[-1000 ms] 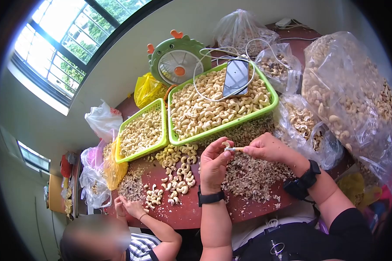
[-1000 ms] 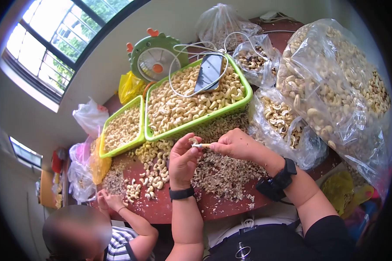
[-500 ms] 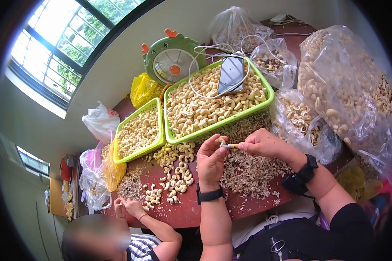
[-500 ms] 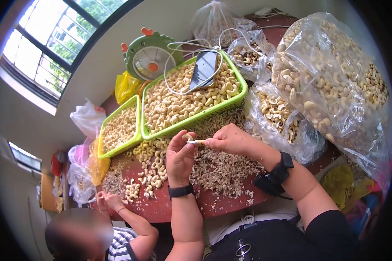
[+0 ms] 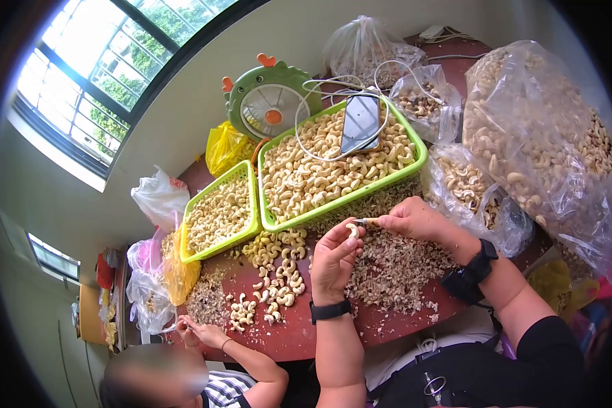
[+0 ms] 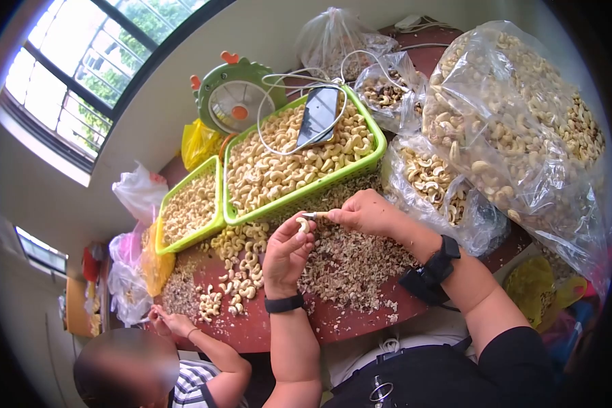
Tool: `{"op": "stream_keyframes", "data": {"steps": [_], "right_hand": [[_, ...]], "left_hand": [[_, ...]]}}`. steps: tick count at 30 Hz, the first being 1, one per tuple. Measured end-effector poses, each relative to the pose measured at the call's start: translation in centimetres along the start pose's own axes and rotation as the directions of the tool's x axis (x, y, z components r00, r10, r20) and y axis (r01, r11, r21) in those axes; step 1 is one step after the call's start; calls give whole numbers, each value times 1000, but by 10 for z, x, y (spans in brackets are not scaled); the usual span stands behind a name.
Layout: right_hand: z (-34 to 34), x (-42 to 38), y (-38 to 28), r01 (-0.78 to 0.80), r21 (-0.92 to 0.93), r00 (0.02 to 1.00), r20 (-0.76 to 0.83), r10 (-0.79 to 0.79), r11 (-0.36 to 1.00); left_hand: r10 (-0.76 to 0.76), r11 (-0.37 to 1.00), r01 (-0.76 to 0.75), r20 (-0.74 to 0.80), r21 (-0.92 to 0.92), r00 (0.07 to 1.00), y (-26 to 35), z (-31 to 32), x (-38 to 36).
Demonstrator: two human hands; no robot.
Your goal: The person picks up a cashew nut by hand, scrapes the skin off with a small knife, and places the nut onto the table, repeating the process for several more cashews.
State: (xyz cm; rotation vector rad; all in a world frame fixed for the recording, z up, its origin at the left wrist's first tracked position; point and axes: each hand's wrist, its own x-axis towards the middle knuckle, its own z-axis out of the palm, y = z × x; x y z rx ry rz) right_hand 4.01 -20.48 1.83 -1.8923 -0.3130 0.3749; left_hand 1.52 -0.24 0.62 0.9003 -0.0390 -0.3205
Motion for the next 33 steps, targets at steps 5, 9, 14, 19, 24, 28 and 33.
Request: {"op": "stream_keyframes", "data": {"steps": [5, 9, 14, 19, 24, 28, 33], "right_hand": [[-1, -4, -7, -2, 34, 1000, 28, 1, 999], [0, -6, -11, -7, 9, 997, 83, 7, 1000], [4, -7, -11, 24, -18, 990, 139, -21, 1000], [1, -6, -12, 19, -34, 983, 182, -12, 999], [1, -6, -11, -19, -63, 986, 164, 29, 998], [1, -5, -13, -35, -82, 987, 156, 48, 996], [0, -6, -11, -27, -62, 985, 170, 38, 998]], "left_hand": [[7, 1000, -6, -63, 14, 998, -2, 2, 1], [106, 994, -103, -97, 35, 990, -5, 1, 2], [175, 984, -173, -43, 47, 984, -3, 4, 1], [157, 985, -157, 15, 68, 988, 0, 3, -2], [145, 984, -148, 37, 97, 989, 1, -1, -2], [124, 985, -129, 44, 113, 991, 3, -1, -2], [89, 987, -92, 24, 135, 996, 4, 1, -4]]}}
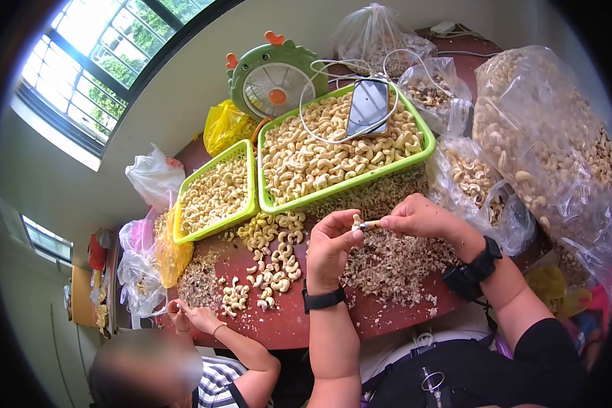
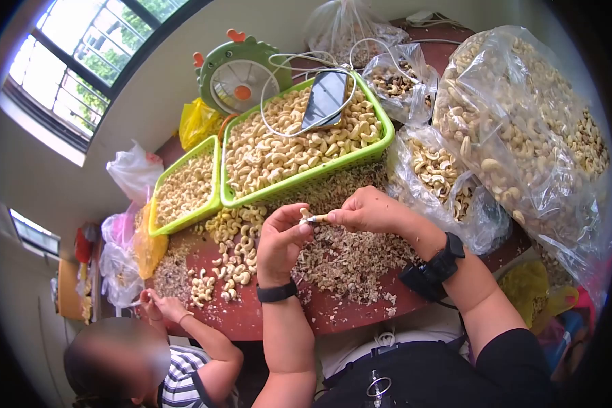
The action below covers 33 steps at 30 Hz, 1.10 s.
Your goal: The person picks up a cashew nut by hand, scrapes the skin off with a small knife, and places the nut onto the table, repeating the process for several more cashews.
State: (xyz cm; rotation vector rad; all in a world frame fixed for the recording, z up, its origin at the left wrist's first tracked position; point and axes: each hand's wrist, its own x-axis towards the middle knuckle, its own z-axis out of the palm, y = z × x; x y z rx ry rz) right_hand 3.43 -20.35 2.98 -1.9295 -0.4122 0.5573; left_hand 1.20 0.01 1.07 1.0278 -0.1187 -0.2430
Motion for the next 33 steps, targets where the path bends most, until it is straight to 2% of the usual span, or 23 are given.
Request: {"op": "stream_keyframes", "data": {"steps": [3, 5, 7, 9, 13, 14, 16, 17, 20, 23, 25, 29, 31, 32, 33], "right_hand": [[1, 1, 2, -14, 16, 1000, 3, 14, 1000], [1, 1, 2, -20, 24, 1000, 11, 19, 1000], [-1, 0, 0, -21, 79, 1000, -5, 22, 997], [-3, -5, -4, -25, 47, 999, -31, 26, 999], [0, 2, 10, 8, 48, 996, -93, -3, 999], [0, 3, 9, 27, 41, 997, -74, -24, 999], [-4, 0, 5, -52, 115, 997, -59, 59, 992], [-4, -2, 4, -42, 106, 998, -50, 48, 993], [-5, -3, 0, -7, 151, 994, -110, 24, 989], [-13, -3, 7, 40, 244, 989, -146, -4, 969], [-17, -2, 8, 71, 236, 987, -156, -34, 969], [-17, -9, 2, 95, 248, 984, -169, -53, 964], [-21, -12, 2, 151, 307, 976, -199, -92, 940], [-24, -13, 3, 161, 280, 968, -230, -96, 947], [-22, -15, 4, 155, 278, 970, -223, -94, 948]], "left_hand": [[-24, 1000, 24, 1, -1, 1000, 3, 0, -1], [-115, 993, 115, 1, -37, 993, 5, -2, -1], [-135, 990, 135, 1, -44, 991, 5, -2, -2], [-144, 988, 144, -1, -48, 990, 5, -1, 1], [-149, 985, 151, -24, 89, 989, 4, -1, 0], [-133, 986, 137, -41, 98, 990, 4, 0, -1], [-94, 990, 101, -72, 102, 993, 4, 0, 0], [-80, 991, 88, -79, 102, 994, 0, -4, 0], [143, 976, -117, -138, 182, 980, 3, -11, -1], [238, 940, -177, -188, 292, 953, 26, 3, -18], [230, 924, -163, -161, 346, 960, 43, 12, -35], [205, 854, -287, 227, 434, 952, 75, 40, -66], [325, 748, -358, 162, 560, 932, 100, 25, -63], [541, 758, -458, -55, 465, 839, 111, 14, -49], [679, 728, -565, -294, 387, 673, 118, -1, -36]]}}
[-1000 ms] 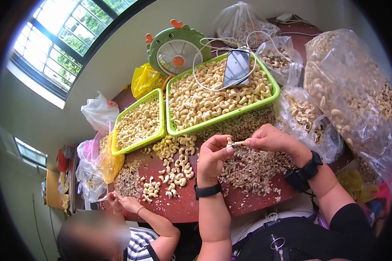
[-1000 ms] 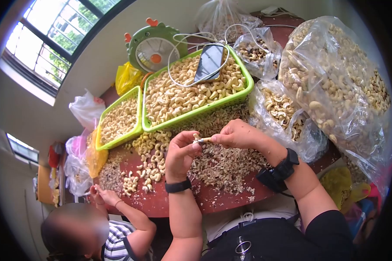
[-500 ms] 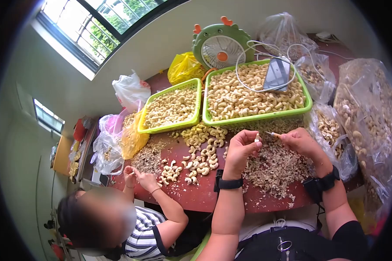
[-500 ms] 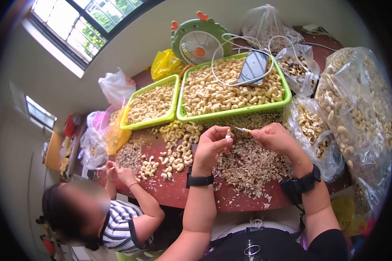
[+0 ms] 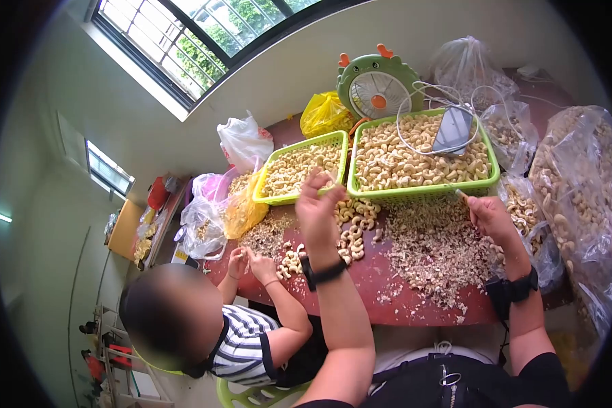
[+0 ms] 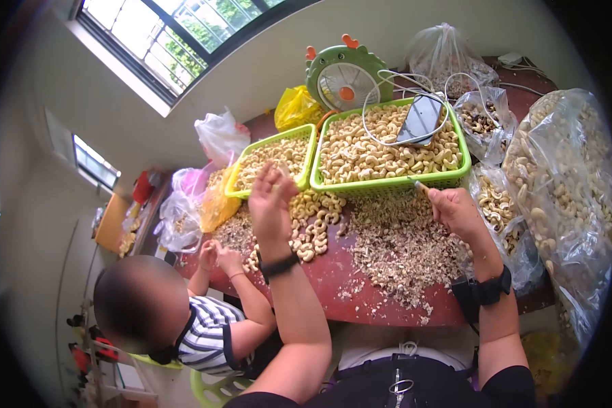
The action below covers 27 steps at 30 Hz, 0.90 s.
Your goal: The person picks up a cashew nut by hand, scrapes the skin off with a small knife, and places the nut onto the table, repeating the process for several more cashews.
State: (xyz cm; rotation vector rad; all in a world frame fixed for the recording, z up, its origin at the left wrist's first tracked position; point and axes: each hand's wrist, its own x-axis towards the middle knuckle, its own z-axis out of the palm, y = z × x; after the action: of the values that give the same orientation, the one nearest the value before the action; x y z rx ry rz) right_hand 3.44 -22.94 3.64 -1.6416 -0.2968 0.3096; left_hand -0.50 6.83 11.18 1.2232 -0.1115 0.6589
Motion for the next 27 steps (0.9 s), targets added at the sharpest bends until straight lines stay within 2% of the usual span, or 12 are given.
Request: {"op": "stream_keyframes", "data": {"steps": [2, 6, 8, 10, 15, 20, 22, 23, 24, 25, 26, 27], "right_hand": [[1, 1, 0, 76, 79, 996, -57, -71, 994], [-3, 0, 0, 95, 51, 993, -72, -91, 994], [3, -4, -5, 113, 30, 991, -75, -111, 993], [5, -8, -6, 113, -18, 990, -82, -114, 993], [6, -12, 1, 71, -7, 994, -82, -71, 997], [9, -4, 8, 97, -62, 992, -70, -101, 993], [11, -1, 10, 87, -61, 993, -70, -91, 994], [12, -1, 9, 90, -67, 994, -61, -95, 994], [12, -1, 9, 92, -72, 994, -58, -96, 993], [15, 0, 12, 119, -64, 990, -70, -124, 991], [18, 1, 10, 106, -65, 989, -94, -112, 992], [23, 2, 5, 148, -81, 984, -87, -155, 986]], "left_hand": [[-59, 998, 59, -412, -12, 909, -23, -27, 19], [-78, 993, 101, -303, 62, 950, -47, -28, -25], [-338, 892, 376, -181, 252, 923, -62, -29, -47], [-370, 808, 414, -184, 420, 910, -68, -31, -65], [-306, 702, 320, -136, 636, 942, -80, -48, -76], [-221, 665, 267, -158, 698, 962, -77, -58, -79], [-336, 773, 385, -191, 504, 922, -43, -42, -81], [-132, 922, 184, -169, 340, 977, -22, -25, -84], [71, 987, -42, -183, 156, 981, 5, -6, -91], [192, 980, -199, -218, -10, 957, 38, 12, -101], [336, 753, -399, -216, -524, 917, 60, 26, -113], [501, 584, -496, -196, -643, 843, 83, 37, -127]]}}
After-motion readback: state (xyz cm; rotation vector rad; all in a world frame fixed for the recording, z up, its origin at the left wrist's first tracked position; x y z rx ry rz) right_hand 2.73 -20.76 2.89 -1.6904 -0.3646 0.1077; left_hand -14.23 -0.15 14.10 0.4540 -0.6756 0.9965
